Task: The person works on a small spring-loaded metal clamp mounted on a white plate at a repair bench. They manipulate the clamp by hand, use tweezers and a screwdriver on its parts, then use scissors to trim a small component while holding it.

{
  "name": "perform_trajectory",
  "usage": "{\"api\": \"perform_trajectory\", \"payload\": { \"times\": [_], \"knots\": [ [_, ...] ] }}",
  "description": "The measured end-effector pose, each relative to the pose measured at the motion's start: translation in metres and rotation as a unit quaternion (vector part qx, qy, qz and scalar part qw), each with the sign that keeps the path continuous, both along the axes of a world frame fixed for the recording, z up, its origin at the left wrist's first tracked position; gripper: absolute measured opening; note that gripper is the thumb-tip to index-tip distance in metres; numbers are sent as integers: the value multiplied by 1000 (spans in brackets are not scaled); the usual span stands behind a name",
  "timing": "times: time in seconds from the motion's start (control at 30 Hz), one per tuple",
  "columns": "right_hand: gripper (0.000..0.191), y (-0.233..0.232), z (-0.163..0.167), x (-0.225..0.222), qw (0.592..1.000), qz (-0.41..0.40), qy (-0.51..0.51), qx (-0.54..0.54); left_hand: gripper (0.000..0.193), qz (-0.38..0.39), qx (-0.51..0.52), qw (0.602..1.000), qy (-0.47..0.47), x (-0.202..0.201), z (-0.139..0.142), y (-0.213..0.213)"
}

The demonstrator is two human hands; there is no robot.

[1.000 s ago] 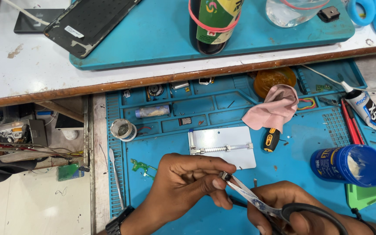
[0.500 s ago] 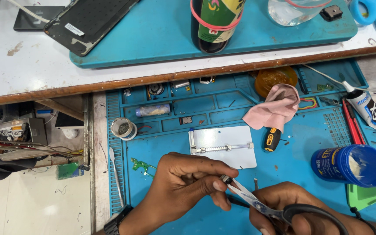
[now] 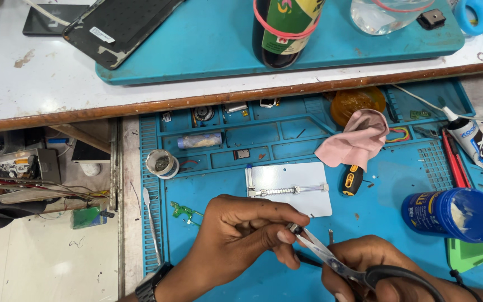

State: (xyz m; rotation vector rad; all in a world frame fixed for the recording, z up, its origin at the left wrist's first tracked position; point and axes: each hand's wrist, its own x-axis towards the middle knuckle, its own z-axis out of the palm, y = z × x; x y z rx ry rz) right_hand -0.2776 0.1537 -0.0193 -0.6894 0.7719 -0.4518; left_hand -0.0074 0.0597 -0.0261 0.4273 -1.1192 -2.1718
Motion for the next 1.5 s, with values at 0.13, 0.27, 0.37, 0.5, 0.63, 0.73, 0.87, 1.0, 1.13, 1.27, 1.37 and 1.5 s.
{"api": "perform_trajectory", "payload": {
  "times": [0.13, 0.27, 0.37, 0.5, 0.63, 0.73, 0.87, 1.0, 1.13, 1.27, 1.37, 1.5],
  "knots": [
    [89, -2, 2, -1, 1000, 3, 4, -7, 24, -1, 1, 1000, -1, 1, 1, 0],
    [89, -2, -1, -3, 1000, 2, 8, -11, 24, 0, 6, 1000, 4, 0, 1, 1],
    [90, 0, -5, -3, 1000, -2, 14, -18, 24, 0, 1, 1000, 3, 0, 2, 1],
    [89, 3, -8, -3, 1000, -9, 9, 4, 22, 4, -44, 999, -8, 2, 4, 0],
    [89, 2, -7, -5, 1000, 3, 25, -17, 22, 5, -63, 998, -12, 3, 5, 0],
    [90, 0, -5, -7, 998, 6, 44, -32, 23, 7, -28, 1000, -11, 1, 4, 1],
    [91, -1, -4, -4, 998, 2, 36, -41, 23, 6, 3, 1000, -10, 1, 5, 1],
    [91, -1, -1, -3, 999, 5, 29, -23, 23, 10, -29, 999, -27, 1, 7, 0],
    [90, -2, 4, -4, 999, 18, 42, -18, 23, 11, -69, 997, -42, 3, 9, -1],
    [90, -1, 7, -3, 999, 2, 38, -33, 22, 30, -77, 995, -58, 2, 9, 1],
    [90, 1, 6, 1, 999, -17, 32, -33, 22, 27, -78, 995, -59, 2, 10, -1],
    [92, -3, 3, 0, 999, -1, 19, -28, 24, 18, -54, 996, -62, 0, 9, -2]
  ]
}}
